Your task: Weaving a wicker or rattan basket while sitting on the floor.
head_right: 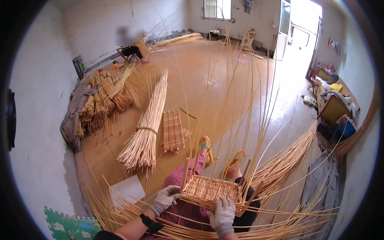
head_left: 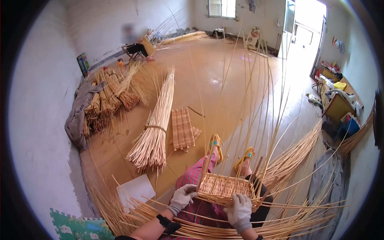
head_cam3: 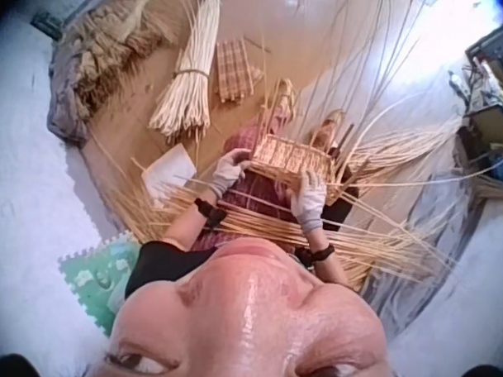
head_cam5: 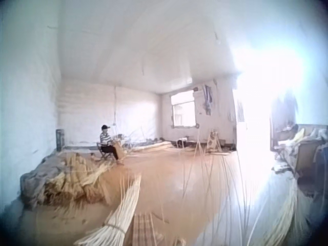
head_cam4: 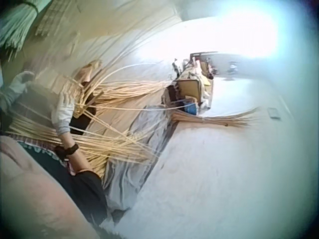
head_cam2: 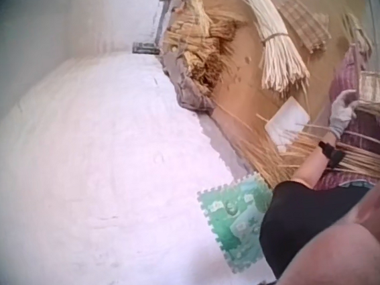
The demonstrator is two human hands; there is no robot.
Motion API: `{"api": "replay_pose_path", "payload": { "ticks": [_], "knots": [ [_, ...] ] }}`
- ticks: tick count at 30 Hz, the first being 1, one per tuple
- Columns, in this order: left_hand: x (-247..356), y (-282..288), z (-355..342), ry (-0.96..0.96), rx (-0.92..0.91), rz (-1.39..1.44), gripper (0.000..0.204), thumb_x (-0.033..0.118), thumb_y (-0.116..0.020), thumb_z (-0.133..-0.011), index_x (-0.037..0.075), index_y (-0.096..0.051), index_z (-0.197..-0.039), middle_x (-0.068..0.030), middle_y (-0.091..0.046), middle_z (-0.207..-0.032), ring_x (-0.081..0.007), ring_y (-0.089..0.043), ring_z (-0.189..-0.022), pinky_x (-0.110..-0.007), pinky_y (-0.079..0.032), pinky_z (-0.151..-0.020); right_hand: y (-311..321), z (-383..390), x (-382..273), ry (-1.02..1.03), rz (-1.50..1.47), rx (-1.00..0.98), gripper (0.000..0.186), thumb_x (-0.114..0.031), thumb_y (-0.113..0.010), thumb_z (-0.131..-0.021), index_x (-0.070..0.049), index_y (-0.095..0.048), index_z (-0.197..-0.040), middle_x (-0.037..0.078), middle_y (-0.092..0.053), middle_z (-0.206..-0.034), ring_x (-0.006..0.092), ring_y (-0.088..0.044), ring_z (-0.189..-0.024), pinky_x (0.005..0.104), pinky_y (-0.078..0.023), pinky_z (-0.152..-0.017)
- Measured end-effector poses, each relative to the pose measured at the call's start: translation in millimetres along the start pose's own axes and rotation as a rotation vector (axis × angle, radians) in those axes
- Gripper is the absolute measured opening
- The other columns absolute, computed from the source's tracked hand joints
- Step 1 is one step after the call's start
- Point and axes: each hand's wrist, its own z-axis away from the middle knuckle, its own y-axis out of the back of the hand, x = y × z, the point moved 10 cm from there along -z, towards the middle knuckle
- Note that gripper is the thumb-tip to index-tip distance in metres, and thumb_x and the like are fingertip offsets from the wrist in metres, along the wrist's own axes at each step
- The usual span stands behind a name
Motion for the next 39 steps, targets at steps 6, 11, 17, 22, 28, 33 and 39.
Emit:
{"api": "replay_pose_path", "payload": {
  "ticks": [6, 11, 17, 22, 28, 33, 39],
  "knots": [
    [-6.6, 4.6, -1.1, 0.009, -0.015, -0.020, 0.038, 0.007, -0.070, -0.101, 0.008, -0.063, -0.138, -0.0044, -0.073, -0.112, -0.0067, -0.063, -0.062, -0.022, -0.051, -0.051, -55.9, 49.7, -27.7, 0.105, -0.192, -0.651, 0.045, -0.048, -0.067, -0.096, -0.014, -0.071, -0.124, 0.012, -0.074, -0.112, 0.0335, -0.070, -0.106, 0.0459, -0.054, -0.093],
    [-16.7, 5.5, -12.1, 0.116, -0.153, 0.049, 0.038, 0.010, -0.065, -0.105, 0.012, -0.060, -0.143, -0.0044, -0.072, -0.104, -0.0087, -0.064, -0.061, -0.025, -0.053, -0.049, -75.8, 63.6, -26.0, 0.072, -0.272, -0.667, 0.022, -0.024, -0.075, -0.087, -0.011, -0.076, -0.105, 0.013, -0.071, -0.094, 0.0362, -0.069, -0.087, 0.0481, -0.056, -0.076],
    [-33.9, 1.6, -26.3, 0.197, -0.248, -0.146, 0.035, 0.009, -0.064, -0.105, 0.010, -0.061, -0.141, -0.0020, -0.069, -0.093, -0.0090, -0.064, -0.061, -0.026, -0.053, -0.048, -95.6, 77.4, -29.3, 0.044, -0.307, -0.778, 0.037, -0.046, -0.062, -0.101, -0.017, -0.073, -0.120, 0.015, -0.076, -0.098, 0.0372, -0.074, -0.091, 0.0487, -0.059, -0.080],
    [-15.2, -4.4, -3.9, 0.054, -0.204, -0.245, 0.046, 0.019, -0.069, -0.103, 0.009, -0.057, -0.146, -0.0058, -0.070, -0.096, -0.0117, -0.068, -0.072, -0.031, -0.056, -0.062, -69.4, 44.4, -12.2, 0.029, -0.333, -0.591, 0.031, -0.045, -0.066, -0.098, -0.018, -0.077, -0.110, 0.011, -0.077, -0.087, 0.0335, -0.075, -0.084, 0.0467, -0.058, -0.073],
    [55.1, 10.9, 39.5, -0.587, -0.073, -1.443, 0.017, 0.029, -0.065, -0.094, 0.022, -0.079, -0.102, -0.0039, -0.074, -0.089, -0.0264, -0.070, -0.086, -0.044, -0.049, -0.083, 23.4, 10.7, 27.5, -0.138, 0.017, -0.145, 0.019, -0.022, -0.081, -0.084, -0.014, -0.079, -0.101, 0.009, -0.072, -0.095, 0.0313, -0.070, -0.095, 0.0425, -0.051, -0.092],
    [63.0, 37.7, 51.6, -0.495, 0.170, -0.886, 0.013, 0.027, -0.070, -0.097, 0.017, -0.075, -0.093, -0.0068, -0.067, -0.086, -0.0310, -0.065, -0.087, -0.045, -0.049, -0.081, -33.9, 47.4, -19.6, -0.471, -1.141, -0.479, 0.030, -0.014, -0.067, -0.102, -0.004, -0.067, -0.131, 0.013, -0.074, -0.114, 0.0247, -0.070, -0.104, 0.0364, -0.056, -0.093],
    [71.1, 31.0, 76.0, -0.667, 0.260, -0.700, 0.024, 0.011, -0.068, -0.099, 0.009, -0.075, -0.122, -0.0067, -0.069, -0.112, -0.0178, -0.069, -0.104, -0.028, -0.054, -0.098, -47.7, 17.8, -48.6, -0.648, -1.882, -0.455, 0.065, -0.050, -0.034, -0.114, 0.005, -0.064, -0.130, 0.023, -0.063, -0.142, 0.0311, -0.065, -0.129, 0.0423, -0.054, -0.110]
  ]
}}
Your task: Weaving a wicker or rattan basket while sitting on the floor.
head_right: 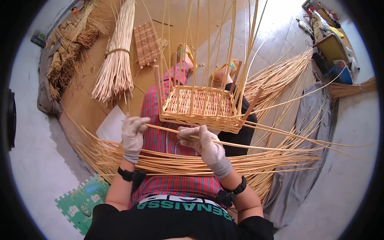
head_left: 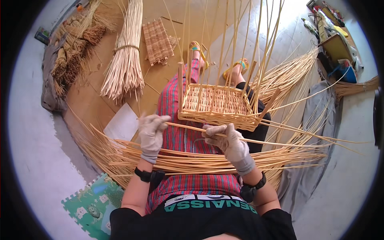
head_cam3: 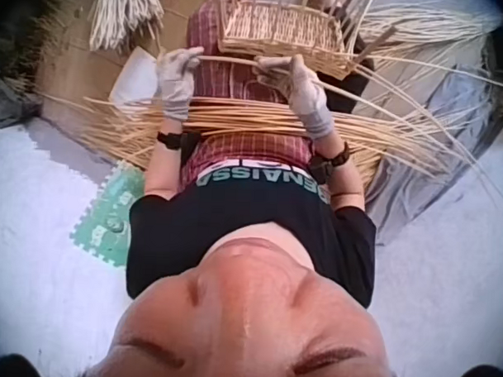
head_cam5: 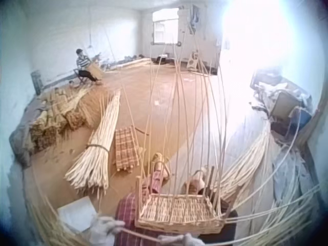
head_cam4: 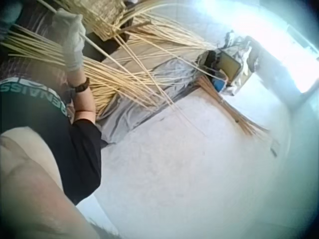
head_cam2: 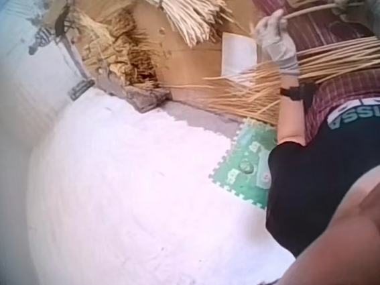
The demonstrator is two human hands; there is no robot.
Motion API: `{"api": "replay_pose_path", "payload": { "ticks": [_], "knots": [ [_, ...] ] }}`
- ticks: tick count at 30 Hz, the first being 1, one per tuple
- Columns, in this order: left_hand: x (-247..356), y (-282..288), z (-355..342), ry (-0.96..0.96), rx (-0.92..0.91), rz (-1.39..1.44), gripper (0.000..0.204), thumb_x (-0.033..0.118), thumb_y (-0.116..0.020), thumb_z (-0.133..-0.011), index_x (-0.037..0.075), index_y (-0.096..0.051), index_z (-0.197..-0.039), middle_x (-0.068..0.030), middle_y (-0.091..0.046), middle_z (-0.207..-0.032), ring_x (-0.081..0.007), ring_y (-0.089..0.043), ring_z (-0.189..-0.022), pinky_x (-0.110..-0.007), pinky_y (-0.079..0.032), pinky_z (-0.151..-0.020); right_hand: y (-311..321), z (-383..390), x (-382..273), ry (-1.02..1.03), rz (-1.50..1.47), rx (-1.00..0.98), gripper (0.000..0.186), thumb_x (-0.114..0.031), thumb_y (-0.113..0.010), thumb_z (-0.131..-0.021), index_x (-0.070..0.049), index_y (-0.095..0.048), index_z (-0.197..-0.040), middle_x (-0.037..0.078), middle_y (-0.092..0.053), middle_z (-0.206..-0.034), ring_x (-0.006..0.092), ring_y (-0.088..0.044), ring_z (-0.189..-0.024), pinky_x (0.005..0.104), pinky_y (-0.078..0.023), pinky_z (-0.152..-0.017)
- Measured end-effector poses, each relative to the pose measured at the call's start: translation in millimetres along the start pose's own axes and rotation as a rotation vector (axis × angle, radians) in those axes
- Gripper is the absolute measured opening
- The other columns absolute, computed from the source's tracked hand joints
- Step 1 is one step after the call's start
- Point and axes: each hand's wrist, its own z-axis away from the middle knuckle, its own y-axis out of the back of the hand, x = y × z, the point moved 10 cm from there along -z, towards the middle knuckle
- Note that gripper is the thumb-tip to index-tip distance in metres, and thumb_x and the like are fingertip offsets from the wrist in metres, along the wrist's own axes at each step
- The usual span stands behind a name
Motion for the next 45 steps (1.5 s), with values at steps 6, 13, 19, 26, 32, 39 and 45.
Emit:
{"api": "replay_pose_path", "payload": {
  "ticks": [6, 13, 19, 26, 32, 39, 45],
  "knots": [
    [-33.4, 11.2, -7.8, 0.152, 0.352, 0.089, 0.056, 0.010, -0.058, -0.108, 0.004, -0.039, -0.161, -0.0102, -0.052, -0.151, -0.0191, -0.062, -0.127, -0.026, -0.050, -0.110, -86.4, 5.7, -9.8, 0.243, 0.653, -0.291, 0.048, -0.041, -0.051, -0.110, -0.003, -0.066, -0.135, 0.024, -0.060, -0.145, 0.0365, -0.062, -0.128, 0.0450, -0.047, -0.113],
    [-43.8, -17.0, -11.2, 0.430, 0.049, 0.455, 0.026, 0.031, -0.052, -0.113, 0.006, -0.062, -0.113, -0.0168, -0.070, -0.136, -0.0220, -0.056, -0.139, -0.042, -0.035, -0.123, -162.7, 24.8, -3.9, 0.715, 0.927, -0.677, 0.028, -0.031, -0.069, -0.093, -0.004, -0.065, -0.097, 0.026, -0.062, -0.099, 0.0468, -0.065, -0.100, 0.0533, -0.055, -0.087],
    [-14.1, -56.0, -19.8, 0.158, -0.266, 0.339, 0.026, 0.025, -0.050, -0.112, 0.008, -0.061, -0.095, -0.0160, -0.071, -0.134, -0.0280, -0.061, -0.135, -0.051, -0.014, -0.132, -164.7, 15.0, 13.3, 0.681, 1.025, -0.722, 0.026, -0.029, -0.070, -0.089, -0.005, -0.061, -0.085, 0.020, -0.059, -0.091, 0.0406, -0.065, -0.087, 0.0503, -0.055, -0.074],
    [-15.0, -61.1, -44.4, 0.007, -0.478, 0.052, 0.021, -0.003, -0.063, -0.090, 0.005, -0.063, -0.109, -0.0138, -0.072, -0.115, -0.0254, -0.069, -0.121, -0.050, -0.045, -0.116, -138.1, 9.7, 14.9, 0.575, 1.306, -0.618, 0.034, -0.030, -0.072, -0.082, 0.001, -0.062, -0.091, 0.020, -0.067, -0.091, 0.0372, -0.069, -0.081, 0.0468, -0.058, -0.069],
    [-31.5, -114.9, -65.0, 0.479, -0.422, 1.191, 0.058, 0.054, -0.037, -0.113, 0.001, -0.058, -0.125, -0.0101, -0.070, -0.102, -0.0200, -0.070, -0.093, -0.031, -0.057, -0.085, -150.3, 22.7, -2.7, 0.845, 1.374, -0.614, 0.019, -0.027, -0.071, -0.073, -0.011, -0.066, -0.083, 0.016, -0.069, -0.101, 0.0298, -0.069, -0.085, 0.0396, -0.057, -0.064],
    [-59.6, -143.3, -63.7, 0.557, -0.350, 1.147, 0.072, 0.080, -0.042, -0.099, 0.013, -0.047, -0.076, 0.0044, -0.036, -0.055, -0.0084, -0.030, -0.040, -0.027, -0.026, -0.036, -84.4, 51.2, -46.0, 0.929, 1.293, -0.345, 0.015, -0.023, -0.070, -0.074, -0.011, -0.062, -0.080, 0.008, -0.070, -0.089, 0.0284, -0.073, -0.090, 0.0377, -0.059, -0.072],
    [-66.2, -146.2, -59.9, 0.632, -0.375, 1.154, 0.075, 0.085, -0.041, -0.095, 0.013, -0.046, -0.074, 0.0061, -0.032, -0.056, -0.0068, -0.027, -0.042, -0.025, -0.022, -0.039, 124.4, 3.3, -36.2, 0.314, 0.748, 0.658, 0.024, -0.007, -0.081, -0.092, -0.010, -0.065, -0.074, 0.005, -0.076, -0.088, 0.0135, -0.070, -0.075, 0.0296, -0.057, -0.064]
  ]
}}
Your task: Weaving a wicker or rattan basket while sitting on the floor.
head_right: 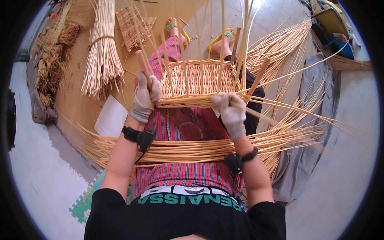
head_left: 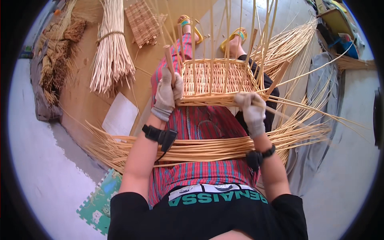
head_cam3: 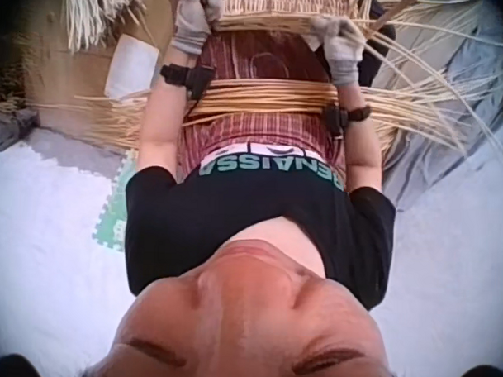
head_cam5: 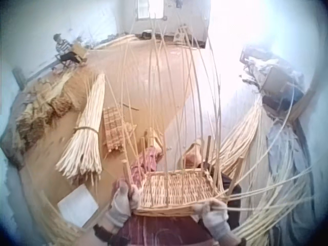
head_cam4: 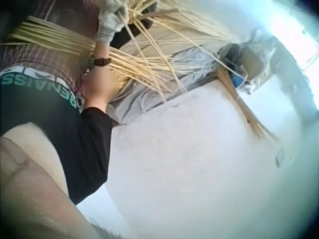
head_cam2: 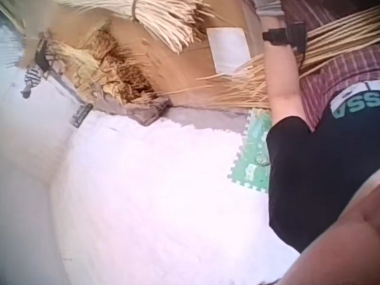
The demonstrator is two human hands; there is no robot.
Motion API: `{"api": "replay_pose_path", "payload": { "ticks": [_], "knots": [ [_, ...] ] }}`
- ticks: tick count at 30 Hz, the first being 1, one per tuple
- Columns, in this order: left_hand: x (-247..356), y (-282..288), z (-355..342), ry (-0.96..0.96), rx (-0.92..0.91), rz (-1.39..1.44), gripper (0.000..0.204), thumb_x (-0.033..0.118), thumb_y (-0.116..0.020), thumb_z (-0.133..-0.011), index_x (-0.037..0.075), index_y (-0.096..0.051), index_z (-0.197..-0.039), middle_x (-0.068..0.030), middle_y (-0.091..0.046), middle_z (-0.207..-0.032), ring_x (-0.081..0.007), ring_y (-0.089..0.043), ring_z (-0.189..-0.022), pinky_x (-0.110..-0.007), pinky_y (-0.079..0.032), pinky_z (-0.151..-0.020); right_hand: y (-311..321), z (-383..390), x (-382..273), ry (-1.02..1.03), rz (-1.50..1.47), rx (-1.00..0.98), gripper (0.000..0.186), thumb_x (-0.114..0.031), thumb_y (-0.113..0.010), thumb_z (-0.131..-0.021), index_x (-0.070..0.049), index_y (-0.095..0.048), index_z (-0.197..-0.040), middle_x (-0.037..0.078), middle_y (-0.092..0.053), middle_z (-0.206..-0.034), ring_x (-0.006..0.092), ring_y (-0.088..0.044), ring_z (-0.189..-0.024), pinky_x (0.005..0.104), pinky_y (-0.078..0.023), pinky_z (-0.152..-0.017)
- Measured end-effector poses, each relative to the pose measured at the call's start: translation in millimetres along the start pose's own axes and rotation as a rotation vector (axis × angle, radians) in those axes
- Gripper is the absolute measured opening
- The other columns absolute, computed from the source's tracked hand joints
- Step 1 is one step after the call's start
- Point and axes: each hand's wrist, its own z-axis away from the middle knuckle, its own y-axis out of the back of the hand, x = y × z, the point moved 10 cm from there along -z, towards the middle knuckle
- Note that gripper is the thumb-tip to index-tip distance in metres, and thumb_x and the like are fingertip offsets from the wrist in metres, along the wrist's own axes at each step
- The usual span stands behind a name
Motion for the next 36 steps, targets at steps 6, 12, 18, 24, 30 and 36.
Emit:
{"api": "replay_pose_path", "payload": {
  "ticks": [6, 12, 18, 24, 30, 36],
  "knots": [
    [13.2, -4.5, 5.9, -0.037, -0.159, 0.131, 0.062, 0.067, -0.054, -0.101, 0.007, -0.065, -0.093, -0.0135, -0.071, -0.112, -0.0272, -0.064, -0.114, -0.044, -0.043, -0.111, 2.7, -13.8, 39.9, -0.241, -0.119, 0.014, 0.024, -0.007, -0.085, -0.087, -0.008, -0.065, -0.074, 0.005, -0.076, -0.088, 0.0093, -0.067, -0.076, 0.0272, -0.057, -0.069],
    [-4.2, -2.1, 22.7, -0.028, -0.095, -0.328, 0.041, 0.001, -0.089, -0.082, 0.013, -0.053, -0.100, -0.0036, -0.066, -0.114, -0.0193, -0.064, -0.118, -0.041, -0.047, -0.113, 3.1, -12.0, 30.3, -0.158, -0.161, 0.033, 0.025, -0.003, -0.085, -0.087, -0.006, -0.064, -0.073, 0.007, -0.076, -0.088, 0.0118, -0.069, -0.080, 0.0311, -0.060, -0.079],
    [-4.0, 0.3, 23.7, -0.126, -0.004, -0.514, 0.047, 0.004, -0.092, -0.079, 0.013, -0.053, -0.103, 0.0021, -0.059, -0.099, -0.0129, -0.063, -0.102, -0.033, -0.056, -0.098, 0.1, -10.2, 17.9, -0.068, -0.133, 0.065, 0.021, -0.006, -0.083, -0.090, -0.004, -0.067, -0.077, 0.006, -0.076, -0.088, 0.0114, -0.070, -0.081, 0.0311, -0.060, -0.078],
    [-0.5, 1.1, 22.9, -0.149, 0.008, -0.544, 0.047, 0.004, -0.092, -0.080, 0.013, -0.053, -0.105, 0.0034, -0.058, -0.096, -0.0091, -0.059, -0.091, -0.029, -0.056, -0.089, -52.9, 82.7, -129.2, 0.841, 0.411, -0.180, 0.020, 0.003, -0.068, -0.091, -0.012, -0.069, -0.078, 0.007, -0.076, -0.084, 0.0229, -0.077, -0.078, 0.0322, -0.061, -0.069],
    [-2.9, 4.9, 22.6, -0.122, 0.109, -0.571, 0.034, 0.007, -0.088, -0.088, 0.010, -0.055, -0.095, 0.0066, -0.053, -0.083, -0.0052, -0.053, -0.079, -0.024, -0.051, -0.075, -113.0, -9.5, -162.4, 0.633, 0.594, -0.302, 0.046, -0.007, -0.069, -0.096, -0.013, -0.061, -0.141, 0.019, -0.075, -0.113, 0.0336, -0.076, -0.099, 0.0426, -0.061, -0.081],
    [-3.5, 7.0, 24.9, -0.205, 0.212, -0.514, 0.033, 0.006, -0.085, -0.089, 0.007, -0.053, -0.090, 0.0049, -0.047, -0.076, -0.0085, -0.045, -0.073, -0.028, -0.047, -0.069, -225.8, -113.9, -140.7, 0.488, 0.716, -0.293, 0.089, 0.005, -0.064, -0.090, -0.028, -0.033, -0.167, 0.029, -0.027, -0.168, 0.0446, -0.060, -0.131, 0.0424, -0.058, -0.097]
  ]
}}
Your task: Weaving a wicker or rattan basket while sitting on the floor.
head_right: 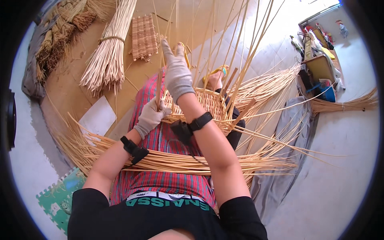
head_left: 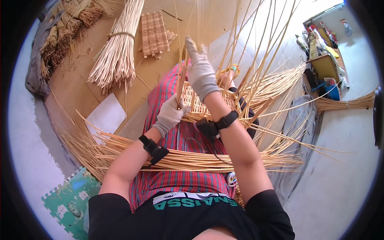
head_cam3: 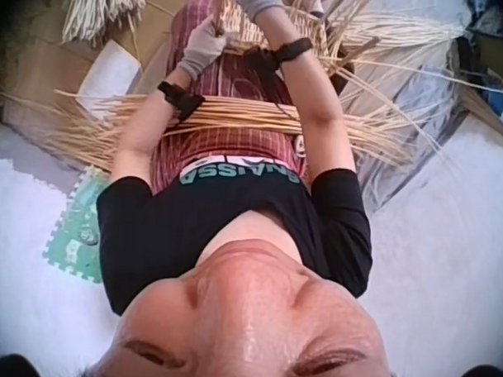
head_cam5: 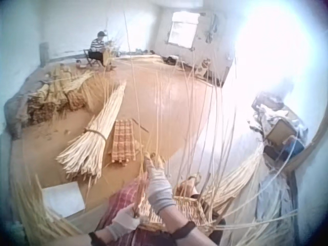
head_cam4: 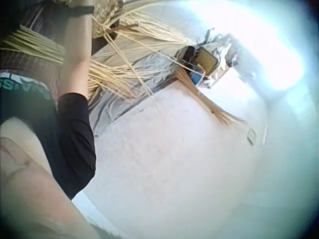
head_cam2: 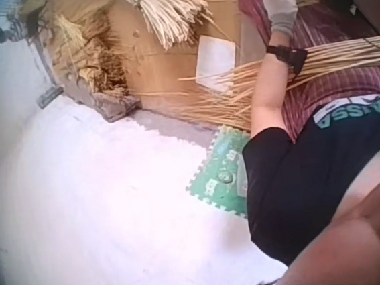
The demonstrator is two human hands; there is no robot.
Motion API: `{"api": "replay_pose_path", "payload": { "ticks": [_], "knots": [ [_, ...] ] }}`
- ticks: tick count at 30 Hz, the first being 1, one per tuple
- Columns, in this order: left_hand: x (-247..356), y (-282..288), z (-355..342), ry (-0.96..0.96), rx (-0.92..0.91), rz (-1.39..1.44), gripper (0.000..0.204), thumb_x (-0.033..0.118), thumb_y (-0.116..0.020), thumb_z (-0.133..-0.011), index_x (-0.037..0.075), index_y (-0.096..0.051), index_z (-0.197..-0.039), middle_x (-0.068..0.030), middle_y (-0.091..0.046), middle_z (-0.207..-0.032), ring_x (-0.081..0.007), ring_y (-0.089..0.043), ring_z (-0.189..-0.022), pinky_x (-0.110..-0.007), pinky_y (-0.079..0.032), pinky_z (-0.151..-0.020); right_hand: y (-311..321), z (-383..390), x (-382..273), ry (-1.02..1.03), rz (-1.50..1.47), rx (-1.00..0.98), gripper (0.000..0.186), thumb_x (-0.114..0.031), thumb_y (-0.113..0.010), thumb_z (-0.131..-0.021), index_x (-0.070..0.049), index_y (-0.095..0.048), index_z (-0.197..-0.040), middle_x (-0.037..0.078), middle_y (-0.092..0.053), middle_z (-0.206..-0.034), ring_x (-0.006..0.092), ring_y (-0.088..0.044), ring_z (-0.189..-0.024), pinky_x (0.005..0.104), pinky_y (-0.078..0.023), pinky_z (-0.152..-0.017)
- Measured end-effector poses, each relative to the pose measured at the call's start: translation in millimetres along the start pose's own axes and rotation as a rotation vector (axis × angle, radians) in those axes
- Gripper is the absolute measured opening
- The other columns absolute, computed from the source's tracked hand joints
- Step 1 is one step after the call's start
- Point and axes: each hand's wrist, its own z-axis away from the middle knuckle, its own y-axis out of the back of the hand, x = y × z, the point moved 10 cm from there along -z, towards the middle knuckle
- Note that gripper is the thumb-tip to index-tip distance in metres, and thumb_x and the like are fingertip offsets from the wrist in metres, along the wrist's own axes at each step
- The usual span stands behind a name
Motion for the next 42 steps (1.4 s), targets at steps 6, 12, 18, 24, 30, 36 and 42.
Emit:
{"api": "replay_pose_path", "payload": {
  "ticks": [6, 12, 18, 24, 30, 36, 42],
  "knots": [
    [-13.1, 0.8, -1.6, 0.029, -0.013, 0.146, 0.027, -0.001, -0.081, -0.089, 0.007, -0.055, -0.091, 0.0048, -0.052, -0.078, -0.0079, -0.051, -0.077, -0.029, -0.051, -0.077, 29.9, 67.1, -6.5, -0.015, -0.948, 0.226, 0.071, 0.002, -0.060, -0.099, -0.012, -0.034, -0.163, 0.016, -0.056, -0.145, 0.0246, -0.063, -0.119, 0.0321, -0.058, -0.089],
    [-16.2, -1.5, -5.1, 0.071, -0.020, 0.303, 0.023, -0.003, -0.079, -0.091, 0.007, -0.058, -0.092, 0.0044, -0.060, -0.081, -0.0079, -0.056, -0.079, -0.027, -0.052, -0.079, 45.2, 165.0, 44.9, -0.012, -0.766, 0.284, 0.024, -0.005, -0.052, -0.109, -0.006, -0.049, -0.133, 0.009, -0.063, -0.103, 0.0187, -0.068, -0.090, 0.0348, -0.060, -0.079],
    [-16.2, 1.2, -16.6, 0.141, -0.027, 0.011, 0.048, 0.035, -0.095, -0.081, 0.013, -0.052, -0.074, 0.0043, -0.057, -0.070, -0.0069, -0.052, -0.065, -0.029, -0.047, -0.060, 51.6, 241.6, 89.6, -0.306, -0.982, 0.518, 0.014, -0.020, -0.044, -0.115, -0.008, -0.046, -0.122, 0.010, -0.062, -0.093, 0.0211, -0.068, -0.079, 0.0269, -0.056, -0.058],
    [-21.2, 0.3, -14.4, 0.306, -0.044, 0.166, 0.049, 0.034, -0.093, -0.084, 0.014, -0.050, -0.068, 0.0046, -0.053, -0.060, -0.0088, -0.049, -0.049, -0.030, -0.046, -0.048, 57.0, 252.7, 84.3, -0.473, -1.214, 0.326, 0.014, -0.025, -0.054, -0.113, -0.012, -0.052, -0.116, 0.019, -0.076, -0.101, 0.0102, -0.059, -0.058, 0.0240, -0.042, -0.039],
    [59.8, 58.9, 22.0, -0.183, 0.546, 0.034, 0.023, 0.020, -0.076, -0.101, 0.006, -0.059, -0.103, -0.0003, -0.061, -0.098, -0.0082, -0.054, -0.089, -0.027, -0.049, -0.079, 84.4, 268.5, 209.2, -0.461, -1.185, 0.604, 0.012, -0.008, -0.068, -0.104, -0.016, -0.062, -0.110, 0.007, -0.076, -0.102, 0.0095, -0.068, -0.080, 0.0190, -0.048, -0.053],
    [21.3, -85.9, 1.9, 0.224, -0.320, -0.561, 0.053, 0.047, -0.053, -0.110, 0.003, -0.058, -0.141, -0.0191, -0.076, -0.094, -0.0311, -0.079, -0.089, -0.039, -0.061, -0.066, 82.2, 267.7, 221.0, -0.415, -1.167, 0.596, 0.017, -0.002, -0.068, -0.102, -0.014, -0.060, -0.111, 0.008, -0.076, -0.105, 0.0141, -0.073, -0.092, 0.0193, -0.053, -0.063],
    [1.9, -98.1, 13.2, 0.341, -0.460, -0.024, 0.043, 0.036, -0.066, -0.106, 0.005, -0.063, -0.137, -0.0142, -0.076, -0.091, -0.0239, -0.077, -0.070, -0.035, -0.062, -0.059, 93.8, 253.3, 223.0, -0.336, -1.120, 0.522, 0.020, 0.001, -0.069, -0.101, -0.011, -0.058, -0.113, 0.011, -0.076, -0.105, 0.0193, -0.075, -0.093, 0.0263, -0.060, -0.071]
  ]
}}
